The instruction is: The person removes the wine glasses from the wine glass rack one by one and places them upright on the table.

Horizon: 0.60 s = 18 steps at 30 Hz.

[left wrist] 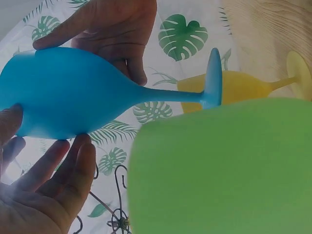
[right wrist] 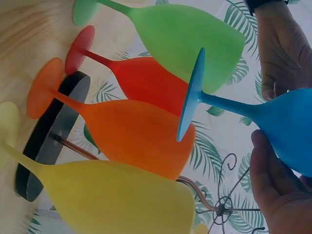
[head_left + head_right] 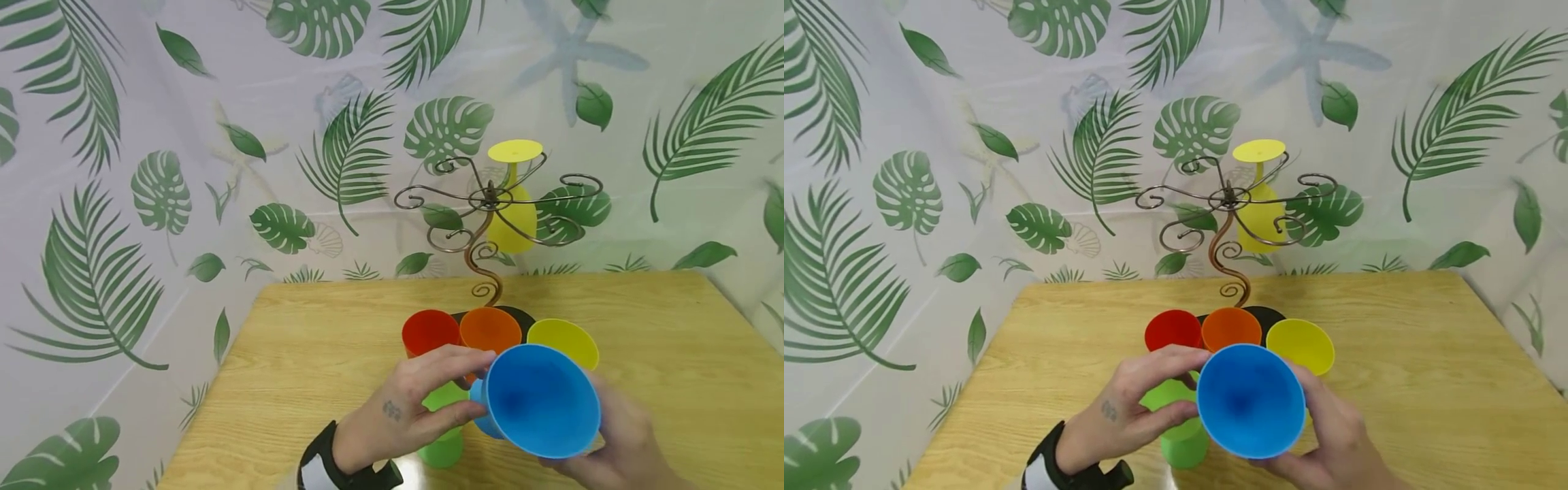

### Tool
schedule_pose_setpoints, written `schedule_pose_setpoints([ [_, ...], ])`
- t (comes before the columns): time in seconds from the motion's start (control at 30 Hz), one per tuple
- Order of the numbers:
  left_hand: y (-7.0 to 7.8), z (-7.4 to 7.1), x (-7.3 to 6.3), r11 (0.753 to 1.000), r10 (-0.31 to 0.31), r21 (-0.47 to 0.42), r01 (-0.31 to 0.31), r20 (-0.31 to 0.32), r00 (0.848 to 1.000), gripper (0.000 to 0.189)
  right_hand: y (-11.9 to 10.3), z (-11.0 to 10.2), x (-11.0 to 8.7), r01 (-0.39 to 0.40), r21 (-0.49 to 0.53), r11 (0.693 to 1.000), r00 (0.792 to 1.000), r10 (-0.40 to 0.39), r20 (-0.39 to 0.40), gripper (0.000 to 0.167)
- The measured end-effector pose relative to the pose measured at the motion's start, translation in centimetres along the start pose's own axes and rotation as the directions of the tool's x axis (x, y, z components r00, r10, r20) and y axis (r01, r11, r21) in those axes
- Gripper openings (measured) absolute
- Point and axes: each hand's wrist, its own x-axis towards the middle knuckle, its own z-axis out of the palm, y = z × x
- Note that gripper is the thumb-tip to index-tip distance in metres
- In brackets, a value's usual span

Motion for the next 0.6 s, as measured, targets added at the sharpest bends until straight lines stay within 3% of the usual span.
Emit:
schedule_pose_setpoints([
  [0.2,-0.7,0.2,-0.6,0.996,-0.033,0.089,0.031,0.031,0.999,0.062,0.3,1.0,-0.2,-0.075,-0.014,0.997,0.997,0.075,0.033,0.114],
  [0.33,-1.0,0.1,-1.1,0.980,-0.097,0.181,0.082,0.076,0.992,0.059,0.4,1.7,-0.1,-0.142,-0.031,0.989,0.985,0.144,0.093,0.107],
  [0.6,-1.5,0.0,-1.7,0.951,-0.229,0.252,0.181,0.177,0.957,0.068,0.8,3.0,-1.2,-0.304,0.017,0.953,0.930,0.293,0.223,0.088],
])
